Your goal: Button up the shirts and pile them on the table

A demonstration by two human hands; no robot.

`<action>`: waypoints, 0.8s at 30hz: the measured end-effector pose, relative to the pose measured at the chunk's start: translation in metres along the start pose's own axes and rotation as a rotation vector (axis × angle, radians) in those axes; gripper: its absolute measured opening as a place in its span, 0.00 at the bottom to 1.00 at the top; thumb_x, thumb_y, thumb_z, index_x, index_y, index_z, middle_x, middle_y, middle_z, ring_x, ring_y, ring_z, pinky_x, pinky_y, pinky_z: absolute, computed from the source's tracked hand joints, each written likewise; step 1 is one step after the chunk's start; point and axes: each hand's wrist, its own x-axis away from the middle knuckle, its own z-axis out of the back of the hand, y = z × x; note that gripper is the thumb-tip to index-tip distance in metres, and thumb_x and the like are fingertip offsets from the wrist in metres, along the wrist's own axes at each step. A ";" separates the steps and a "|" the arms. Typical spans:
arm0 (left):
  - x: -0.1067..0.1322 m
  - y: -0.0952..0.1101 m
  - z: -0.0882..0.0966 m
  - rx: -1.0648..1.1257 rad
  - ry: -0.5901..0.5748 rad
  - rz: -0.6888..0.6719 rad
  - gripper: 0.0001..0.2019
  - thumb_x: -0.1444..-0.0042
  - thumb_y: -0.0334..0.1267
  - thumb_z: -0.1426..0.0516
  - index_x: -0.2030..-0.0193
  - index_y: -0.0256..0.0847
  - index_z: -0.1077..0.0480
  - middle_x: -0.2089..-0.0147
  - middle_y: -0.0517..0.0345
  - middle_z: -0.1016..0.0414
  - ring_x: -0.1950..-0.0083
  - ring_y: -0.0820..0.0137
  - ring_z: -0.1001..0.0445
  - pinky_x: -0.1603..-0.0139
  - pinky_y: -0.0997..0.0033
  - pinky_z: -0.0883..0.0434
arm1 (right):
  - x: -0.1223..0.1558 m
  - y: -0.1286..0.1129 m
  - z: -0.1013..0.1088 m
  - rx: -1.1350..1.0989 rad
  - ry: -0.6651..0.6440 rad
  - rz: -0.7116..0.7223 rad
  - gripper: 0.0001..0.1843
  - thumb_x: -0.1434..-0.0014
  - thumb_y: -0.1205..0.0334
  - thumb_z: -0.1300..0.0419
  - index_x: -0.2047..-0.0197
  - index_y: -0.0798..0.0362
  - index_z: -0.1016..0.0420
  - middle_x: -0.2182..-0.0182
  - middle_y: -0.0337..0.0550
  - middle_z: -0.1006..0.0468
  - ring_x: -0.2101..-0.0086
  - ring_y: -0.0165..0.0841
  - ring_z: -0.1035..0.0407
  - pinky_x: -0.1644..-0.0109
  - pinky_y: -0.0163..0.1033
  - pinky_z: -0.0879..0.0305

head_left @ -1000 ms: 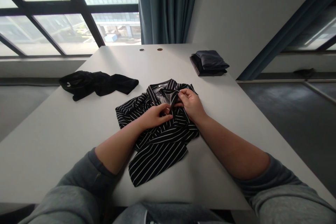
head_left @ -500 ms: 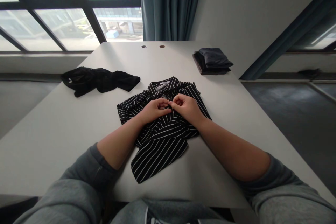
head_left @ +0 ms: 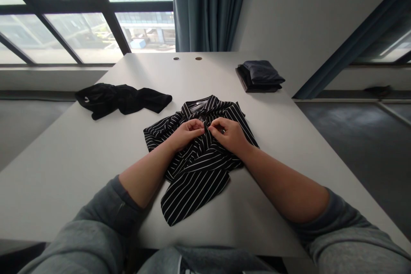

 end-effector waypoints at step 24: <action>-0.006 -0.011 0.006 -0.484 0.192 -0.118 0.10 0.45 0.44 0.35 0.66 0.39 0.26 0.61 0.54 0.18 0.62 0.68 0.23 0.56 0.66 0.26 | -0.005 0.025 -0.014 -0.261 -0.104 -0.316 0.16 0.44 0.51 0.35 0.63 0.56 0.17 0.67 0.44 0.17 0.68 0.32 0.27 0.63 0.36 0.32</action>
